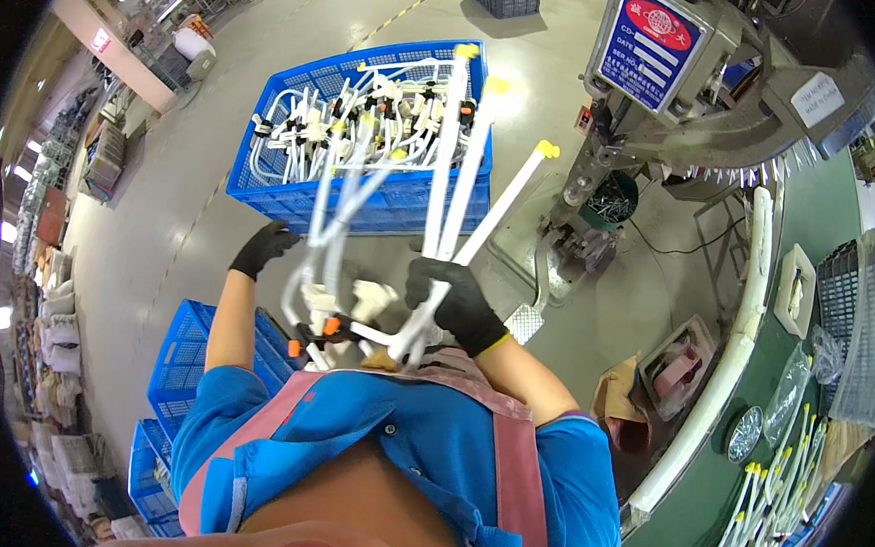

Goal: The person repeatedly picks white cable assemblies from a blue crate, inserts the yellow-tipped ends into a machine, and places the processed assemblies into a second blue crate. The cycle continues throughout the clip.

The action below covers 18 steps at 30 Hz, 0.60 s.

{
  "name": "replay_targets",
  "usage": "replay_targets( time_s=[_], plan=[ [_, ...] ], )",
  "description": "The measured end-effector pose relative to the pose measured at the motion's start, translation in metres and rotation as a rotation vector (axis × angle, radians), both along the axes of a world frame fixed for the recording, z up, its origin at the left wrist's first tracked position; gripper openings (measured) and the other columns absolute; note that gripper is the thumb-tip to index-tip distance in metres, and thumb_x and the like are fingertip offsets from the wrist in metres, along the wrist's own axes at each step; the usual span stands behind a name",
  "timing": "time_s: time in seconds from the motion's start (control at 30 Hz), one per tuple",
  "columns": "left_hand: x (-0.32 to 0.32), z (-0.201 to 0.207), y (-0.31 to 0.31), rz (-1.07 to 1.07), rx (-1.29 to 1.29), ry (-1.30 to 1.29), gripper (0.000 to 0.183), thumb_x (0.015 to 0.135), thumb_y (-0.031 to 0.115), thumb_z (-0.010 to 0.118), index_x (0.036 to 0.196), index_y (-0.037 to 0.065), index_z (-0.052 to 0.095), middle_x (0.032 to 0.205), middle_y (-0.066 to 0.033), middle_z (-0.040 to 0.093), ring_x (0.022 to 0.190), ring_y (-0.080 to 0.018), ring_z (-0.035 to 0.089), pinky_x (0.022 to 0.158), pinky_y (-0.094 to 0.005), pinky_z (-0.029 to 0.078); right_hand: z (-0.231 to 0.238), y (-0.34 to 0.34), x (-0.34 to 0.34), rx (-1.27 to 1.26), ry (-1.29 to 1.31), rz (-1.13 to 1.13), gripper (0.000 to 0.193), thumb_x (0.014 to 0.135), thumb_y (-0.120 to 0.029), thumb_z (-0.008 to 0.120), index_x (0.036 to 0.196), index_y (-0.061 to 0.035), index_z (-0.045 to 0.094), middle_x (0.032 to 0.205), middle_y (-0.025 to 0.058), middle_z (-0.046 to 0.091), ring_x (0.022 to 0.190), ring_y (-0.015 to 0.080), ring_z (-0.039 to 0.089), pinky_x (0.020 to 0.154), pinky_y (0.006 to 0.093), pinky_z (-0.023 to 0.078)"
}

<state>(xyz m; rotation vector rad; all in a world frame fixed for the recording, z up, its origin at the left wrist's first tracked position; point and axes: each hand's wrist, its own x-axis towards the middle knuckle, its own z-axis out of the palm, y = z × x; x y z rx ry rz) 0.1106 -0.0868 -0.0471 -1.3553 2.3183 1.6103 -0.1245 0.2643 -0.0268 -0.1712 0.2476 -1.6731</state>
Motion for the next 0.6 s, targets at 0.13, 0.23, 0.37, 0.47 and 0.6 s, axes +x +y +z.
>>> replay_targets(
  time_s=[0.13,0.23,0.37,0.47,0.6],
  plan=[
    [-0.027,0.017,0.105,-0.223,0.344,0.396,0.082,0.084,0.035,0.07,0.145,0.0,0.026,0.137,-0.0148,0.045,0.118,-0.023,0.051,0.096,-0.0333,0.044,-0.003,-0.035,0.031,0.17,0.154,-0.071,0.024,0.091,-0.013,0.056,0.112,-0.0021,0.051,0.075,0.0053,0.056,0.065,0.0172,0.057,0.062,0.0309,0.049],
    [-0.045,0.034,0.178,-0.529,0.411,0.536,0.091,0.082,0.019,0.073,0.15,0.005,0.014,0.146,-0.0145,0.034,0.131,-0.0247,0.04,0.104,-0.0363,0.037,-0.003,-0.045,0.041,0.202,0.257,-0.112,0.013,0.094,-0.016,0.053,0.094,-0.0028,0.057,0.076,0.0052,0.059,0.068,0.0153,0.058,0.065,0.0287,0.048],
    [-0.053,0.043,0.219,-0.439,0.167,0.382,0.072,0.074,0.013,0.077,0.135,0.004,0.039,0.131,-0.0138,0.05,0.121,-0.0241,0.047,0.101,-0.0364,0.038,0.006,-0.03,0.05,0.309,1.106,-0.091,0.019,0.094,-0.017,0.055,0.106,-0.0023,0.057,0.088,0.0057,0.062,0.08,0.0194,0.062,0.072,0.0297,0.049],
    [-0.048,0.047,0.222,-0.437,0.112,0.28,0.054,0.075,0.015,0.075,0.123,0.004,0.053,0.11,-0.0134,0.065,0.099,-0.0243,0.062,0.088,-0.0361,0.048,0.009,-0.012,0.042,0.248,1.502,-0.028,0.039,0.082,-0.026,0.07,0.11,-0.0012,0.06,0.102,0.0147,0.062,0.098,0.0268,0.06,0.084,0.0387,0.046],
    [-0.035,0.06,0.213,-0.411,-0.084,0.187,0.055,0.075,0.021,0.076,0.121,0.001,0.054,0.102,-0.0149,0.065,0.094,-0.019,0.064,0.079,-0.0338,0.05,-0.008,0.006,0.001,0.212,1.589,-0.116,0.045,0.087,-0.023,0.065,0.124,0.0008,0.053,0.112,0.0144,0.061,0.106,0.0255,0.058,0.089,0.0374,0.046]
  ],
)
